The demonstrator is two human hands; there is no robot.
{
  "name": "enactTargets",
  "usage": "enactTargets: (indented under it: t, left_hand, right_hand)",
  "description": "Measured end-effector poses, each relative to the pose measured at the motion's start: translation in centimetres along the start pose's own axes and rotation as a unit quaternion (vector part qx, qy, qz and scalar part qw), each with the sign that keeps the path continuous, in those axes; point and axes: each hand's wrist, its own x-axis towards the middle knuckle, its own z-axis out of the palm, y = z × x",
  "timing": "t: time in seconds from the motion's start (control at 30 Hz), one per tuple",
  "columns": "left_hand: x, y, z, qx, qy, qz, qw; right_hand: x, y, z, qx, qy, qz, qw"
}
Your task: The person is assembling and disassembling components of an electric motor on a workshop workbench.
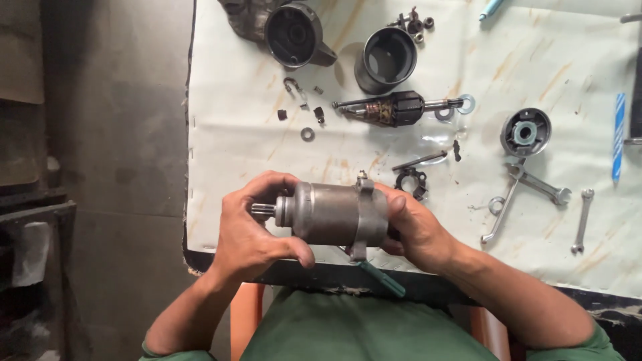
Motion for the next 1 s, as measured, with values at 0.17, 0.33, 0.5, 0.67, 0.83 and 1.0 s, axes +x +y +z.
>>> enactTargets:
  t: [0.17, 0.33, 0.5, 0.67, 0.83, 1.0]
  left_hand:
    - [0.2, 1.1, 1.1, 0.034, -0.024, 0.063, 0.997]
    - [0.5, 1.0, 2.3, 0.009, -0.071, 0.048, 0.996]
    - [0.6, 0.3, 3.0, -0.055, -0.021, -0.026, 0.998]
    - [0.4, -0.7, 2.2, -0.141, 0.005, -0.078, 0.987]
    - [0.2, -0.7, 2.4, -0.147, -0.015, -0.088, 0.985]
    - [-0.4, -0.4, 2.3, -0.036, -0.022, 0.028, 0.999]
  right_hand:
    - [-0.6, 0.0, -1.1, 0.037, 0.019, 0.094, 0.995]
    - [-1.4, -0.9, -1.3, 0.08, 0.062, 0.192, 0.976]
    - [-2.9, 1.1, -3.3, -0.078, 0.022, -0.025, 0.996]
    - [-1.8, -1.1, -2.3, -0.334, 0.095, -0.207, 0.915]
    - [-1.7, -0.3, -3.4, -0.447, 0.101, -0.276, 0.845]
    - [-2.1, 0.1, -2.6, -0.209, 0.052, -0.182, 0.959]
